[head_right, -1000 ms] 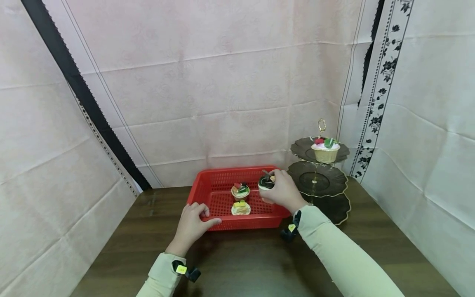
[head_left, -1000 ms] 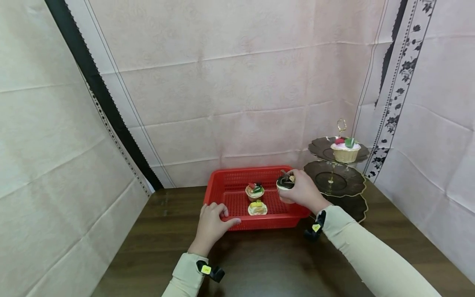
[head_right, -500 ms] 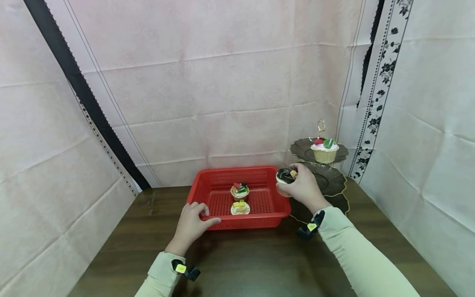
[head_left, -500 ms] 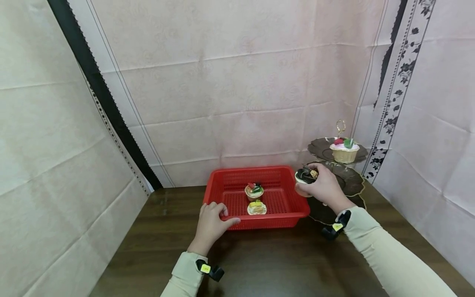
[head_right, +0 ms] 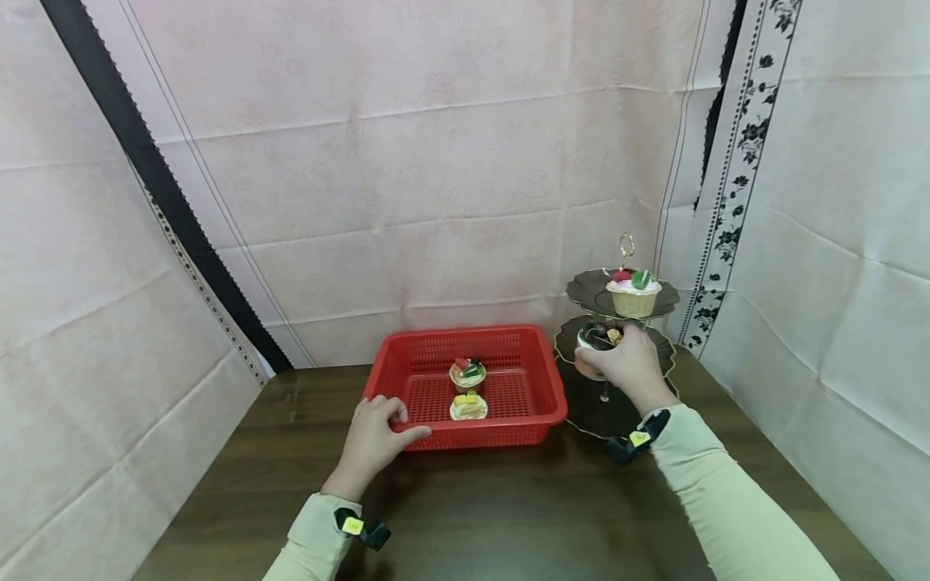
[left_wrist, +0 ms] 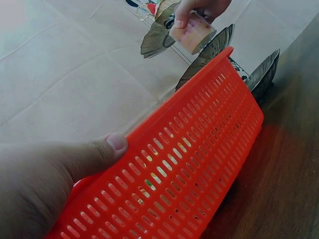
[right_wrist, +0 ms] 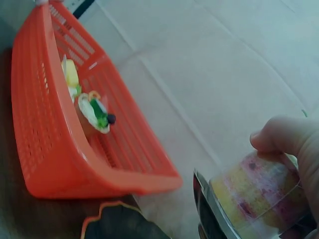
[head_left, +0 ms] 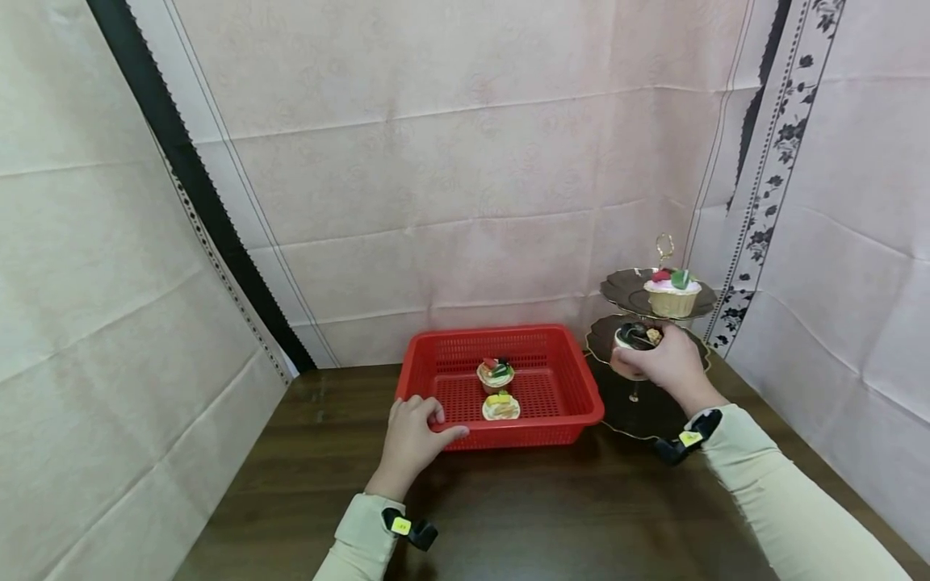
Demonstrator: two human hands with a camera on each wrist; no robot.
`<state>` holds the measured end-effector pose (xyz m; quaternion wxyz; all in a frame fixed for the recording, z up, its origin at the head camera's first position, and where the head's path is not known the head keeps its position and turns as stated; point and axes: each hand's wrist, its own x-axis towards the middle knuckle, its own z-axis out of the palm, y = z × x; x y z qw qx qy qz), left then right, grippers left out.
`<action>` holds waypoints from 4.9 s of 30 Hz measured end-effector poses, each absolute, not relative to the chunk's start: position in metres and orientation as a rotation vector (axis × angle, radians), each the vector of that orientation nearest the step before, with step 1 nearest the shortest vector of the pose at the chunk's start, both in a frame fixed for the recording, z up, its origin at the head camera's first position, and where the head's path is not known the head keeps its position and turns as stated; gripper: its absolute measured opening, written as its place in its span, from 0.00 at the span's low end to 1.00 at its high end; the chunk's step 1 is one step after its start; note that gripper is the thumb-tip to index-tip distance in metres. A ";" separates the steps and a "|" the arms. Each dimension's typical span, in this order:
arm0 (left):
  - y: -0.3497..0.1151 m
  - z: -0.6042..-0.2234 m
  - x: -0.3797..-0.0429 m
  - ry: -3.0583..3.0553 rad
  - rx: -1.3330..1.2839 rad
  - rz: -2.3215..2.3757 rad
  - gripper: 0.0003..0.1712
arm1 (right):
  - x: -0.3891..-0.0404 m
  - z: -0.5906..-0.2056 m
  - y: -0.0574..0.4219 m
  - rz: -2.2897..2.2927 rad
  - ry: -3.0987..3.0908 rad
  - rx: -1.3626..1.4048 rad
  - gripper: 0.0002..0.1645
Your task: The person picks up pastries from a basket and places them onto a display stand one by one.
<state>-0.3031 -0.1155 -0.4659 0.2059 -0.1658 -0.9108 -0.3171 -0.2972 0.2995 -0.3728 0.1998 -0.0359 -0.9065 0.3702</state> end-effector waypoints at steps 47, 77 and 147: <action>-0.118 -0.469 -0.307 -2.546 -0.459 -0.867 0.29 | -0.327 -0.395 0.362 1.043 -2.400 -0.078 0.40; -0.115 -0.466 -0.306 -2.513 -0.482 -0.855 0.29 | -0.298 -0.416 0.314 0.725 -1.990 0.117 0.08; -0.115 -0.471 -0.304 -2.510 -0.481 -0.853 0.28 | -0.378 -0.450 0.123 0.882 -3.308 0.475 0.40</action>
